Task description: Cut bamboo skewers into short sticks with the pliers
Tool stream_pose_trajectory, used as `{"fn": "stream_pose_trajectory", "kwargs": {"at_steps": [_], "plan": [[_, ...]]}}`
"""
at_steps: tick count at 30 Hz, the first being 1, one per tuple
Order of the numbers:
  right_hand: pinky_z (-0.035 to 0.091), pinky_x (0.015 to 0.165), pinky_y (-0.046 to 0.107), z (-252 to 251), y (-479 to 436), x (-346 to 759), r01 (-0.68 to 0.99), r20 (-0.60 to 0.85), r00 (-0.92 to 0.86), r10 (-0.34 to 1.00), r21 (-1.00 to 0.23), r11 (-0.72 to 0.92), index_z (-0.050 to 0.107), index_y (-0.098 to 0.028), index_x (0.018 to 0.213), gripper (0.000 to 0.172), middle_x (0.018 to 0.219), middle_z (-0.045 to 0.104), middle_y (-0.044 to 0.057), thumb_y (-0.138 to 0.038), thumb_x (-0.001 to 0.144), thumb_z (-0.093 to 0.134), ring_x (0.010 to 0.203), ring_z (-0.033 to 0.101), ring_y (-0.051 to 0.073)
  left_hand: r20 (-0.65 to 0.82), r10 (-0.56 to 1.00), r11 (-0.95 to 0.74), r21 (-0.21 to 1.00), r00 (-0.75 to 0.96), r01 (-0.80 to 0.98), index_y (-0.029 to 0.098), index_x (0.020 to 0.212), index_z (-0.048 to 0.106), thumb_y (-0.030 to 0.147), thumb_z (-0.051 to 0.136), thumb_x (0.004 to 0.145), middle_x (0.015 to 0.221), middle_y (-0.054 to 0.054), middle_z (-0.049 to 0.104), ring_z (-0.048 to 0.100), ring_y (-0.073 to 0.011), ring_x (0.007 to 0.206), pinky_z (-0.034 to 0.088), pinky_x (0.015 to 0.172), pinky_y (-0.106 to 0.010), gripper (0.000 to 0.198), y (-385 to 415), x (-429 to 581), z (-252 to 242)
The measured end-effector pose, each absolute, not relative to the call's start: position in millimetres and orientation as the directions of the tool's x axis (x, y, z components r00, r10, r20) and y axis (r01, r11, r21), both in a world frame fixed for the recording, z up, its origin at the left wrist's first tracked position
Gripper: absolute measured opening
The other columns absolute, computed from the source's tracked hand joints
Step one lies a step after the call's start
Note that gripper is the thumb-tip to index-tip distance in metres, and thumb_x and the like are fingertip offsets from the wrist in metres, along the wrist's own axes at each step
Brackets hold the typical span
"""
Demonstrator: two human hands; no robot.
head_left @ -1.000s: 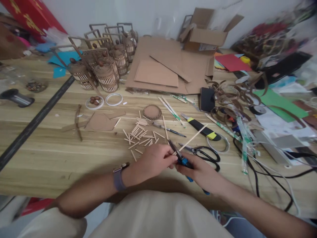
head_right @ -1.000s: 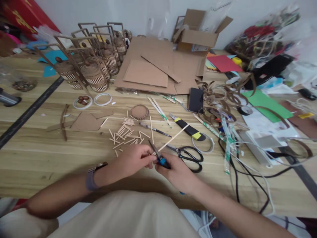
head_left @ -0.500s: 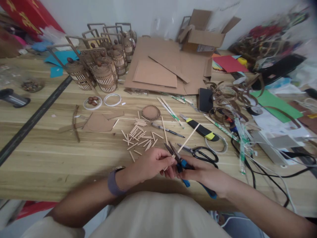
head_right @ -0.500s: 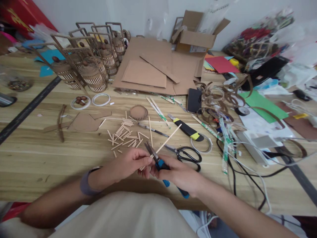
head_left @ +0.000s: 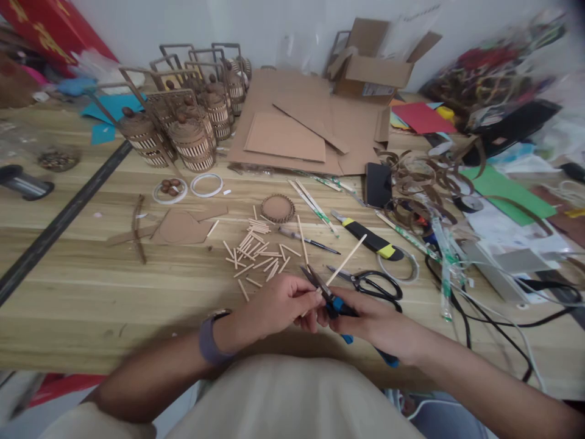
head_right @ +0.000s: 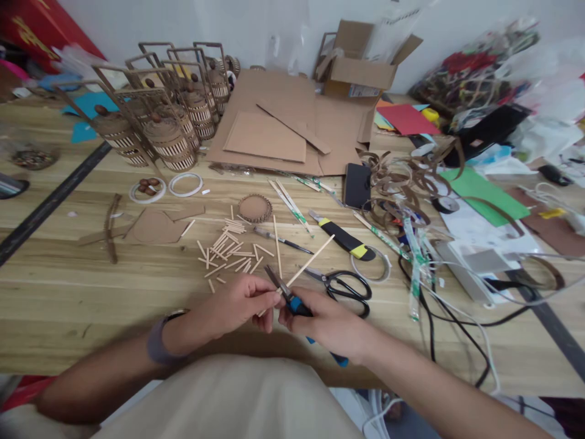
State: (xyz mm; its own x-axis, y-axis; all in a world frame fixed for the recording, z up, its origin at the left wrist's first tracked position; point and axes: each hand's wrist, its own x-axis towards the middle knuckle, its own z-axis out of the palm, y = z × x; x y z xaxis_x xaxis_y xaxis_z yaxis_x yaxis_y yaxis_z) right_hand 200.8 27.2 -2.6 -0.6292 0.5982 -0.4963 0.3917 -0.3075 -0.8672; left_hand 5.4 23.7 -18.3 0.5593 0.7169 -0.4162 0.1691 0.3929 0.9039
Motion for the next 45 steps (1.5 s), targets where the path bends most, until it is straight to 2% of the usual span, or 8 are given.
{"fn": "stream_pose_trajectory", "kwargs": {"at_steps": [5,11,17,22,27,32,38,45], "plan": [[0.039,0.066,0.027,-5,28,199,0.427,-0.504,-0.604,0.617,-0.859,-0.283,0.062,-0.018,0.087,0.015,0.081,0.058,0.001,-0.022,0.074,0.055,0.074,0.05,0.016,-0.41,0.734,0.352,0.912,0.541,0.212,0.016,0.067,0.062,0.03,0.049,0.089,0.058,0.002,0.062,0.055,-0.0111,0.056,0.041,0.057,-0.022,0.029,24,5,-16],[0.037,0.063,0.026,-5,28,197,0.527,-0.451,-0.588,0.671,-0.843,-0.105,0.063,-0.019,0.083,0.011,0.075,0.059,0.0,-0.025,0.08,0.054,0.067,0.047,0.015,-0.363,0.758,0.272,0.931,0.542,0.243,0.017,0.058,0.06,0.029,0.048,0.089,0.056,0.002,0.059,0.053,-0.011,0.055,0.041,0.059,-0.022,0.035,22,4,-16],[0.04,0.067,0.027,-8,29,194,0.473,-0.383,-0.64,0.667,-0.88,-0.051,0.065,-0.019,0.084,0.018,0.079,0.066,0.002,-0.031,0.088,0.052,0.07,0.052,0.016,-0.38,0.76,0.275,0.923,0.527,0.268,0.017,0.057,0.056,0.032,0.047,0.09,0.055,0.002,0.057,0.052,-0.0116,0.055,0.041,0.06,-0.023,0.036,21,4,-19],[0.043,0.079,0.031,-11,32,193,0.45,-0.4,-0.628,0.668,-0.887,-0.108,0.064,-0.019,0.089,0.025,0.089,0.066,0.005,-0.042,0.087,0.055,0.084,0.056,0.021,-0.359,0.793,0.226,0.924,0.493,0.309,0.018,0.064,0.055,0.034,0.046,0.091,0.059,0.003,0.057,0.052,-0.0115,0.057,0.04,0.06,-0.023,0.033,23,2,-19],[0.043,0.088,0.032,-9,32,194,0.372,-0.498,-0.608,0.618,-0.867,-0.332,0.061,-0.021,0.088,0.022,0.09,0.065,0.003,-0.042,0.082,0.062,0.093,0.057,0.021,-0.383,0.778,0.246,0.915,0.497,0.32,0.019,0.073,0.055,0.035,0.041,0.095,0.06,0.004,0.058,0.054,-0.0117,0.057,0.041,0.06,-0.023,0.031,23,1,-14],[0.045,0.081,0.031,-9,33,195,0.363,-0.549,-0.575,0.606,-0.835,-0.413,0.06,-0.02,0.087,0.021,0.083,0.063,0.001,-0.037,0.077,0.066,0.085,0.056,0.019,-0.409,0.763,0.268,0.905,0.5,0.331,0.018,0.08,0.057,0.037,0.04,0.096,0.059,0.004,0.056,0.052,-0.0115,0.055,0.041,0.059,-0.023,0.03,23,1,-13],[0.042,0.072,0.027,-10,35,194,0.392,-0.511,-0.602,0.614,-0.858,-0.33,0.061,-0.02,0.083,0.01,0.08,0.061,0.0,-0.027,0.077,0.061,0.078,0.054,0.016,-0.396,0.769,0.261,0.911,0.502,0.32,0.019,0.074,0.055,0.036,0.042,0.094,0.058,0.005,0.054,0.049,-0.0113,0.054,0.039,0.059,-0.023,0.03,24,0,-16],[0.035,0.062,0.026,-14,32,194,0.439,-0.473,-0.593,0.652,-0.868,-0.231,0.054,-0.02,0.075,0.004,0.07,0.054,-0.002,-0.022,0.072,0.056,0.066,0.045,0.014,-0.355,0.777,0.225,0.928,0.521,0.297,0.019,0.065,0.051,0.032,0.042,0.094,0.057,0.005,0.052,0.047,-0.0105,0.054,0.036,0.058,-0.023,0.033,23,0,-17]]}}
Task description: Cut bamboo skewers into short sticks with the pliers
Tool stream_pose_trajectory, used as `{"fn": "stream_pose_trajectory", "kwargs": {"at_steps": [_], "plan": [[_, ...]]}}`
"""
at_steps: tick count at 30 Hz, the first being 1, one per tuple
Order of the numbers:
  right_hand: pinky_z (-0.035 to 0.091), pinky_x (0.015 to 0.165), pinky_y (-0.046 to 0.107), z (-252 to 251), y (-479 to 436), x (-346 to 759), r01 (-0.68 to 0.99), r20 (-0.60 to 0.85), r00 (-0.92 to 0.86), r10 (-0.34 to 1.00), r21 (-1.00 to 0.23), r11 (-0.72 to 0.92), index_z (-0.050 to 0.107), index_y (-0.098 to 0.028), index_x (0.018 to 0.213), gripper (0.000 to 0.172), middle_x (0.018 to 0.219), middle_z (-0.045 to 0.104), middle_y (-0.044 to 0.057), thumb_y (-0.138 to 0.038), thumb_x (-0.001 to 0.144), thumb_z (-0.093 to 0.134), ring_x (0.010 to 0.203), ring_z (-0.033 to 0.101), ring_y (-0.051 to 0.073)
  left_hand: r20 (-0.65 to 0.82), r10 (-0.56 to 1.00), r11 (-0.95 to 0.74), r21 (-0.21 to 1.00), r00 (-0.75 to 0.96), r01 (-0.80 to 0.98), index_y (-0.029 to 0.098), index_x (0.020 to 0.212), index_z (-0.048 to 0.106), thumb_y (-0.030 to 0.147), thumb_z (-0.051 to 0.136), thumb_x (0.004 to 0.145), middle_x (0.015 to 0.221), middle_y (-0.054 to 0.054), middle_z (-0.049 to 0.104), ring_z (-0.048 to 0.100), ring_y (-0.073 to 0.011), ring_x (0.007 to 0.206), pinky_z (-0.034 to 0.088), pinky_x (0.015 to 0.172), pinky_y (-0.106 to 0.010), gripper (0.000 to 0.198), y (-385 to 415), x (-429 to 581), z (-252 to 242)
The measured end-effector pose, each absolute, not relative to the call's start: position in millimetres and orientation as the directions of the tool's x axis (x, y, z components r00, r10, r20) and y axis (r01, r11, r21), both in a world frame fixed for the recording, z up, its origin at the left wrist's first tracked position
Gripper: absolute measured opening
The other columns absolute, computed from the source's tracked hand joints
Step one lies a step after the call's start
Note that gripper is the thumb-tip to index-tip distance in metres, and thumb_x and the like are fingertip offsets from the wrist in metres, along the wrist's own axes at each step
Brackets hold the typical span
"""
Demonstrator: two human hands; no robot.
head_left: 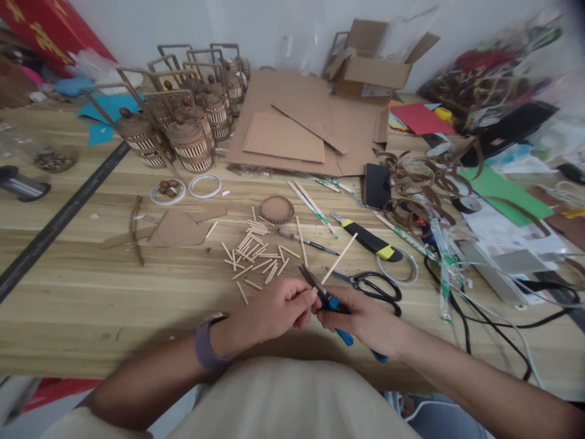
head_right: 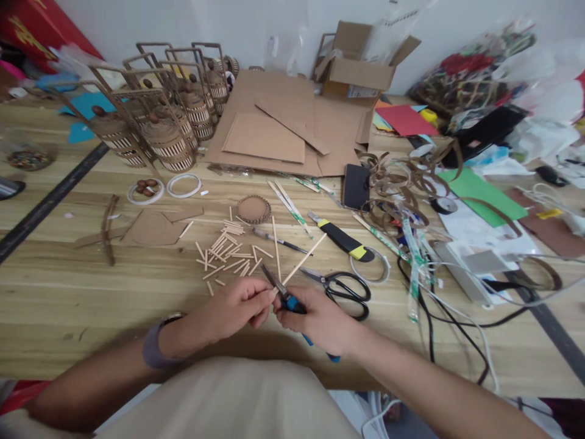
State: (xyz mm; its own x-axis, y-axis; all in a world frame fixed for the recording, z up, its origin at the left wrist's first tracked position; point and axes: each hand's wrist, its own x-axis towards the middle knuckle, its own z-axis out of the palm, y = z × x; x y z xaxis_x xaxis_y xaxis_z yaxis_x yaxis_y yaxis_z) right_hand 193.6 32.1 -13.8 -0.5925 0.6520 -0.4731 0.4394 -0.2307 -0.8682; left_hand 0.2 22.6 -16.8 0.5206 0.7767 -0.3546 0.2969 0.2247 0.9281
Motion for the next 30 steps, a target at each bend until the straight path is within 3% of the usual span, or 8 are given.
{"fn": "stream_pose_trajectory", "kwargs": {"at_steps": [4,8,13,17,20,22,27,30], "plan": [[0.037,0.06,0.025,-15,32,190,0.443,-0.492,-0.574,0.655,-0.859,-0.257,0.054,-0.021,0.076,0.004,0.067,0.05,-0.004,-0.023,0.073,0.056,0.063,0.044,0.013,-0.357,0.78,0.231,0.928,0.514,0.293,0.019,0.066,0.051,0.034,0.042,0.094,0.057,0.005,0.051,0.046,-0.0105,0.054,0.036,0.058,-0.023,0.033,22,1,-20],[0.044,0.073,0.027,-9,37,197,0.449,-0.441,-0.616,0.653,-0.877,-0.168,0.06,-0.02,0.089,0.015,0.086,0.063,0.002,-0.032,0.081,0.058,0.082,0.056,0.017,-0.343,0.795,0.25,0.937,0.5,0.246,0.018,0.078,0.056,0.04,0.041,0.095,0.058,0.005,0.05,0.045,-0.0107,0.054,0.036,0.057,-0.023,0.032,23,-6,-19],[0.047,0.069,0.029,1,36,219,0.658,-0.432,-0.536,0.725,-0.752,0.038,0.062,-0.019,0.094,0.022,0.084,0.066,0.003,-0.038,0.088,0.054,0.076,0.059,0.018,-0.336,0.85,0.214,0.924,0.406,0.316,0.019,0.084,0.057,0.044,0.039,0.096,0.059,0.005,0.052,0.048,-0.0122,0.056,0.038,0.059,-0.024,0.033,26,-27,-17],[0.051,0.072,0.033,1,30,216,0.699,-0.051,-0.398,0.916,-0.664,0.267,0.057,-0.021,0.091,0.015,0.089,0.068,0.007,-0.034,0.092,0.049,0.082,0.065,0.022,-0.354,0.857,0.15,0.867,0.374,0.476,0.019,0.079,0.056,0.037,0.039,0.096,0.061,0.004,0.056,0.053,-0.014,0.059,0.038,0.062,-0.026,0.03,25,-27,-22],[0.051,0.086,0.037,-7,30,200,0.673,0.281,-0.401,0.872,-0.555,0.489,0.054,-0.021,0.1,0.01,0.125,0.062,0.015,-0.027,0.093,0.051,0.112,0.061,0.027,-0.293,0.876,0.03,0.826,0.383,0.563,0.02,0.069,0.053,0.03,0.039,0.096,0.063,0.001,0.06,0.057,-0.0155,0.064,0.038,0.065,-0.027,0.032,23,-18,-23],[0.052,0.086,0.038,-15,32,190,0.673,0.328,-0.438,0.837,-0.497,0.548,0.053,-0.02,0.104,0.011,0.133,0.058,0.017,-0.024,0.094,0.051,0.116,0.06,0.028,-0.249,0.889,-0.042,0.79,0.383,0.612,0.02,0.066,0.052,0.027,0.039,0.095,0.064,0.0,0.062,0.058,-0.016,0.064,0.038,0.065,-0.027,0.033,22,-13,-23],[0.051,0.062,0.036,-34,34,177,0.774,0.244,-0.454,0.857,-0.37,0.514,0.053,-0.019,0.096,0.008,0.087,0.067,0.01,-0.025,0.093,0.05,0.077,0.066,0.028,-0.187,0.911,-0.164,0.652,0.367,0.74,0.019,0.074,0.057,0.021,0.038,0.096,0.07,-0.004,0.066,0.063,-0.0202,0.068,0.042,0.066,-0.03,0.029,17,-10,-27],[0.048,0.058,0.034,-39,32,174,0.806,0.242,-0.442,0.864,-0.314,0.501,0.051,-0.02,0.089,0.006,0.081,0.064,0.008,-0.025,0.093,0.051,0.07,0.064,0.027,-0.174,0.91,-0.244,0.51,0.377,0.824,0.017,0.086,0.062,0.021,0.035,0.098,0.081,-0.009,0.07,0.066,-0.0247,0.075,0.044,0.067,-0.033,0.029,14,-7,-30]]}}
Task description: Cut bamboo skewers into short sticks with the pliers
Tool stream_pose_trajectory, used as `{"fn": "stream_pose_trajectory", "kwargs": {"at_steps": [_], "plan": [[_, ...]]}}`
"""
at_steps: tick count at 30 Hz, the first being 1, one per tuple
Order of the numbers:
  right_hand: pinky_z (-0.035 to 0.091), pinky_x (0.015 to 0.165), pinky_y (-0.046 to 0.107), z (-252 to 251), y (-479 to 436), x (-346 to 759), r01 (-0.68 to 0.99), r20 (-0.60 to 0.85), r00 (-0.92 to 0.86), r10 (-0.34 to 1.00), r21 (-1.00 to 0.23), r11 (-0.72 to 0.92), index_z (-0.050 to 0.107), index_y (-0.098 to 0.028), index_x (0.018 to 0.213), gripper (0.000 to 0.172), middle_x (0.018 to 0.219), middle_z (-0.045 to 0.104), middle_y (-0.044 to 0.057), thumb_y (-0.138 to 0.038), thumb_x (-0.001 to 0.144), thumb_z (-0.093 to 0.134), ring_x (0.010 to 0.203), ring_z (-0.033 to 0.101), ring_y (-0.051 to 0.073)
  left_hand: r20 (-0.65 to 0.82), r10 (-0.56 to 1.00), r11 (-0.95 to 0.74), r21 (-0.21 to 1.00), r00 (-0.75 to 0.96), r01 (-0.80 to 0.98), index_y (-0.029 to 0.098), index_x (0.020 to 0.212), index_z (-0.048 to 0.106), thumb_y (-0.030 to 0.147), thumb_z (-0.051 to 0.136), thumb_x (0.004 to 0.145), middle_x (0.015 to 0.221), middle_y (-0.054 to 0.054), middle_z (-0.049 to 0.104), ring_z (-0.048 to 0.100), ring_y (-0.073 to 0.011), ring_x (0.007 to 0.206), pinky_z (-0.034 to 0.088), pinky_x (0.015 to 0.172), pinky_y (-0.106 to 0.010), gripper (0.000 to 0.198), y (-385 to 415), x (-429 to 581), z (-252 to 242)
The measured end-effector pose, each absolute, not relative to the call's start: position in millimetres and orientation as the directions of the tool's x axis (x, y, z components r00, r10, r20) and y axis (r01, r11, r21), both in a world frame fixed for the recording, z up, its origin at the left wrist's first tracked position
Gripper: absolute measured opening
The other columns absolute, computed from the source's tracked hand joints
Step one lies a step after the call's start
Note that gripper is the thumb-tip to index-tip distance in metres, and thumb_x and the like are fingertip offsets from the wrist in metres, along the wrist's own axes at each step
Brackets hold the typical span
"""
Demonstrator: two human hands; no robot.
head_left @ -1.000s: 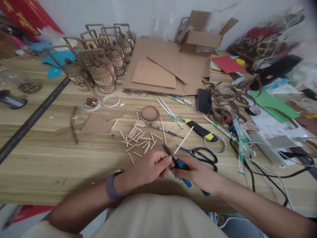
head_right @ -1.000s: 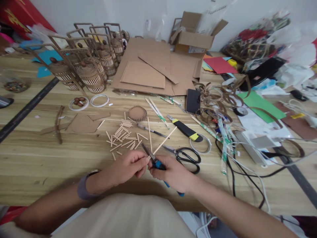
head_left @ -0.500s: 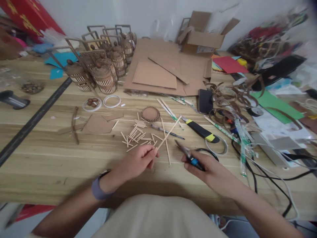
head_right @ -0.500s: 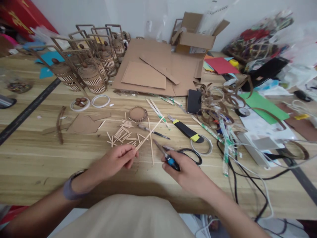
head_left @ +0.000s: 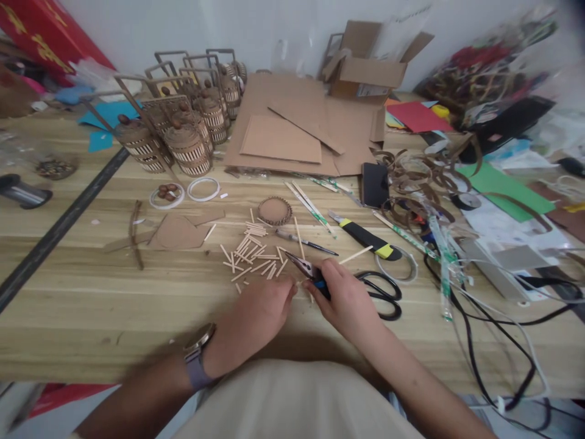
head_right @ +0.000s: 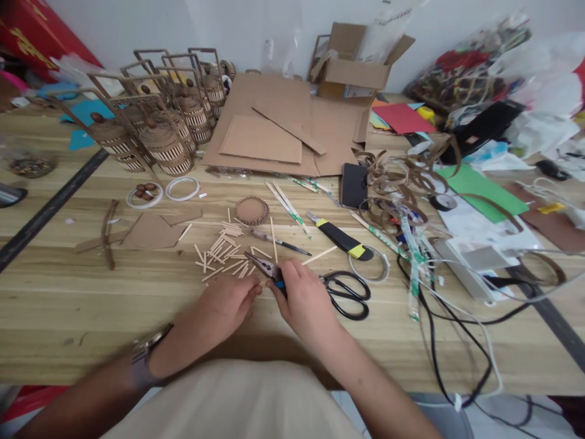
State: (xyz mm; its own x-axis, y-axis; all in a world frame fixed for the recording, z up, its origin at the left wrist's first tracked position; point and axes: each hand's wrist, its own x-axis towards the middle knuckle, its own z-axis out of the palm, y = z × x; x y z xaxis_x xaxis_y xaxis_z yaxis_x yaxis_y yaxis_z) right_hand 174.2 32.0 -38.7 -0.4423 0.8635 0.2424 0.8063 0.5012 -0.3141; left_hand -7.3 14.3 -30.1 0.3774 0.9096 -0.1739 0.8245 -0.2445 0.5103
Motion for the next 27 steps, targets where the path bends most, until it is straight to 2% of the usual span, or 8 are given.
{"fn": "stream_pose_trajectory", "kwargs": {"at_steps": [8,16,18,19,21,23,25,27], "plan": [[0.045,0.057,0.032,-45,29,170,0.86,0.232,-0.397,0.888,-0.243,0.448,0.046,-0.021,0.085,0.01,0.077,0.062,0.007,-0.026,0.093,0.049,0.067,0.064,0.026,-0.2,0.908,-0.321,0.228,0.367,0.919,0.017,0.091,0.063,0.019,0.032,0.099,0.08,-0.011,0.071,0.068,-0.0271,0.072,0.046,0.06,-0.034,0.033,12,0,-23],[0.041,0.059,0.032,-48,27,156,0.917,0.159,-0.316,0.935,-0.203,0.344,0.048,-0.021,0.083,0.01,0.08,0.063,0.009,-0.026,0.09,0.054,0.069,0.063,0.026,-0.189,0.944,-0.241,0.174,0.272,0.955,0.016,0.092,0.064,0.019,0.03,0.098,0.074,-0.013,0.07,0.067,-0.0272,0.065,0.04,0.056,-0.033,0.035,10,7,-28],[0.04,0.059,0.031,-44,31,158,0.902,0.132,-0.307,0.943,-0.276,0.332,0.047,-0.021,0.082,0.01,0.081,0.063,0.009,-0.025,0.089,0.054,0.069,0.062,0.025,-0.199,0.943,-0.216,0.24,0.265,0.947,0.015,0.09,0.064,0.02,0.03,0.098,0.075,-0.013,0.07,0.066,-0.0268,0.066,0.039,0.057,-0.033,0.035,13,3,-28],[0.04,0.059,0.03,-41,33,162,0.875,0.103,-0.318,0.942,-0.349,0.334,0.047,-0.021,0.081,0.01,0.079,0.063,0.008,-0.025,0.089,0.053,0.069,0.061,0.024,-0.204,0.936,-0.215,0.319,0.288,0.923,0.016,0.087,0.064,0.022,0.032,0.098,0.075,-0.013,0.069,0.065,-0.0258,0.068,0.039,0.058,-0.033,0.034,15,-1,-27],[0.039,0.058,0.027,-32,38,172,0.77,0.019,-0.391,0.92,-0.541,0.338,0.047,-0.022,0.079,0.011,0.075,0.061,0.004,-0.025,0.088,0.053,0.065,0.058,0.02,-0.221,0.893,-0.201,0.586,0.393,0.785,0.017,0.079,0.061,0.028,0.038,0.098,0.071,-0.007,0.066,0.061,-0.0209,0.067,0.038,0.06,-0.03,0.032,19,-13,-25],[0.04,0.058,0.025,-21,43,183,0.62,-0.056,-0.512,0.857,-0.715,0.323,0.048,-0.022,0.078,0.014,0.071,0.059,0.0,-0.029,0.089,0.053,0.063,0.056,0.016,-0.284,0.793,-0.058,0.845,0.539,0.531,0.019,0.076,0.058,0.039,0.04,0.098,0.059,0.001,0.057,0.052,-0.0145,0.057,0.037,0.056,-0.025,0.036,22,-24,-23],[0.041,0.059,0.024,-10,45,190,0.52,-0.077,-0.593,0.802,-0.797,0.308,0.051,-0.021,0.078,0.017,0.07,0.059,-0.001,-0.033,0.089,0.054,0.063,0.054,0.014,-0.323,0.726,0.146,0.935,0.607,0.323,0.019,0.078,0.057,0.048,0.041,0.097,0.054,0.005,0.051,0.045,-0.011,0.049,0.035,0.052,-0.023,0.038,24,-30,-25],[0.041,0.06,0.023,-3,46,192,0.514,-0.074,-0.594,0.801,-0.801,0.307,0.053,-0.021,0.079,0.017,0.071,0.06,-0.001,-0.034,0.089,0.055,0.065,0.055,0.014,-0.362,0.743,0.315,0.931,0.563,0.184,0.019,0.077,0.054,0.055,0.045,0.093,0.054,0.006,0.053,0.046,-0.0101,0.048,0.036,0.051,-0.023,0.04,24,-28,-29]]}}
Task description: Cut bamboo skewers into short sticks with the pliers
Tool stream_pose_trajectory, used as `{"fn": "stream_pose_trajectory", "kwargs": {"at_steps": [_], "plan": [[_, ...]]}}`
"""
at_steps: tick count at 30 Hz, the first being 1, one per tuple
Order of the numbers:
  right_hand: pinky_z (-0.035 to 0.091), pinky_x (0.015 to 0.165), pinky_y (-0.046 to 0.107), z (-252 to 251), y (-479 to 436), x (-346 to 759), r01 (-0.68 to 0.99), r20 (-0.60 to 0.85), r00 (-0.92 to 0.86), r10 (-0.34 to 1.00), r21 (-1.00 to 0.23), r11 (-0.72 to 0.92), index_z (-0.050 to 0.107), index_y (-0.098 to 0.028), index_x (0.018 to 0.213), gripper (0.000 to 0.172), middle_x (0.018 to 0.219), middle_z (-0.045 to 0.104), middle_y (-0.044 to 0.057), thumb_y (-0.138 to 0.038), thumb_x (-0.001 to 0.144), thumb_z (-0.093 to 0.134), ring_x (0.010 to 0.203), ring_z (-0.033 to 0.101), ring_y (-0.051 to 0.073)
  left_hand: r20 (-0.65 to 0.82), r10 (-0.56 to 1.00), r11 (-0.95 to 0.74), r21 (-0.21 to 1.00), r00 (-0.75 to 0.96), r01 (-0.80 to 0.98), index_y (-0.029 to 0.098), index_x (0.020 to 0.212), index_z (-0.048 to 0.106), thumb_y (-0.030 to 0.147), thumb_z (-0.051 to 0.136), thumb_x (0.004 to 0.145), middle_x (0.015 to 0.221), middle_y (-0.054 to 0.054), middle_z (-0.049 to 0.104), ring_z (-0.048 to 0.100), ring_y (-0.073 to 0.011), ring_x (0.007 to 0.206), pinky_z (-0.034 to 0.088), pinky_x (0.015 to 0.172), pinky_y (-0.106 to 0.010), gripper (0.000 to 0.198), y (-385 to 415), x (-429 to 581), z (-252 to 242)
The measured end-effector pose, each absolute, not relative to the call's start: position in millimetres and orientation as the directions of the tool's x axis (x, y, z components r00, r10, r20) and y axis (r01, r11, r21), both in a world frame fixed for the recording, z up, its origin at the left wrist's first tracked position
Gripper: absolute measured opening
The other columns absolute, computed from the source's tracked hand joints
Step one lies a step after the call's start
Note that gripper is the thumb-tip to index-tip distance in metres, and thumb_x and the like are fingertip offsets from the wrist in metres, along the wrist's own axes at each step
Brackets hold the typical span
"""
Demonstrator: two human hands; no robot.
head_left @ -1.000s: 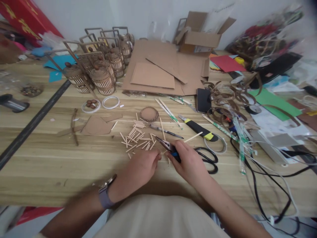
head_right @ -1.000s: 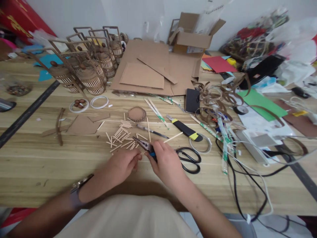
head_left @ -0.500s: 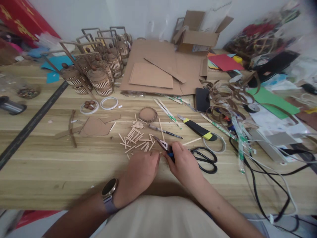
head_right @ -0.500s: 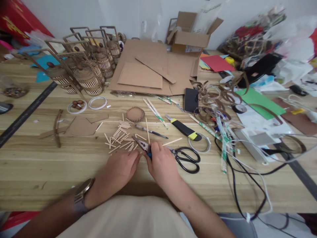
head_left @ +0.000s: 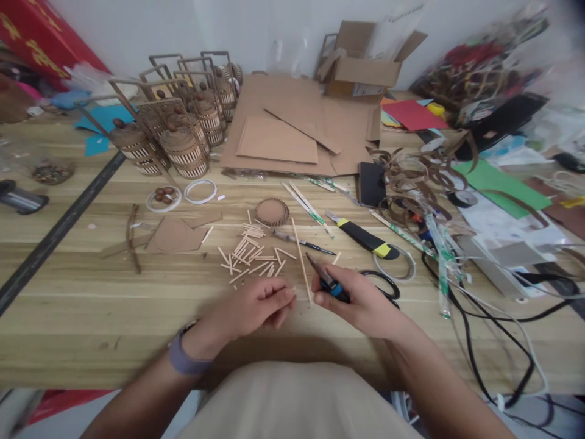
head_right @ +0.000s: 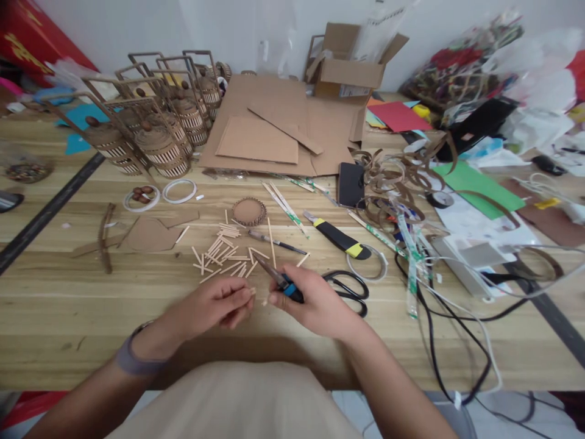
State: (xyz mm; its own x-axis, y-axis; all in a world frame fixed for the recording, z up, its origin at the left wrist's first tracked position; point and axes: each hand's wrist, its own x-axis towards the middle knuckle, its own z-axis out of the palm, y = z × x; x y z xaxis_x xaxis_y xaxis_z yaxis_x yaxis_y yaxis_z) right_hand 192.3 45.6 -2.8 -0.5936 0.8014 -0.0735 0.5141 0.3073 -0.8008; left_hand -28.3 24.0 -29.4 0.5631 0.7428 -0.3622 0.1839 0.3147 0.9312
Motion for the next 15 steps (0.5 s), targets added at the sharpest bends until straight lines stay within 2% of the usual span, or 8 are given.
{"fn": "stream_pose_trajectory", "kwargs": {"at_steps": [4,8,15], "plan": [[0.044,0.061,0.025,-1,43,185,0.575,-0.047,-0.499,0.865,-0.765,0.29,0.058,-0.02,0.086,0.009,0.075,0.066,0.001,-0.025,0.089,0.051,0.066,0.059,0.015,-0.447,0.784,0.466,0.882,0.431,0.067,0.018,0.08,0.056,0.061,0.053,0.086,0.069,-0.003,0.07,0.064,-0.0153,0.062,0.042,0.06,-0.026,0.043,25,-14,-34],[0.048,0.064,0.026,-6,42,181,0.565,-0.025,-0.494,0.869,-0.769,0.299,0.06,-0.02,0.099,0.018,0.084,0.071,0.003,-0.017,0.086,0.049,0.072,0.065,0.017,-0.471,0.757,0.484,0.87,0.453,0.096,0.018,0.082,0.059,0.063,0.055,0.082,0.08,-0.007,0.075,0.071,-0.0221,0.081,0.043,0.063,-0.027,0.045,28,-6,-31],[0.052,0.076,0.027,-10,43,179,0.502,-0.022,-0.569,0.822,-0.801,0.326,0.054,-0.021,0.121,0.033,0.102,0.073,0.006,-0.016,0.088,0.049,0.09,0.07,0.018,-0.422,0.733,0.448,0.89,0.534,0.087,0.019,0.083,0.06,0.062,0.054,0.084,0.075,-0.005,0.074,0.071,-0.0206,0.075,0.045,0.065,-0.028,0.044,31,-4,-35]]}}
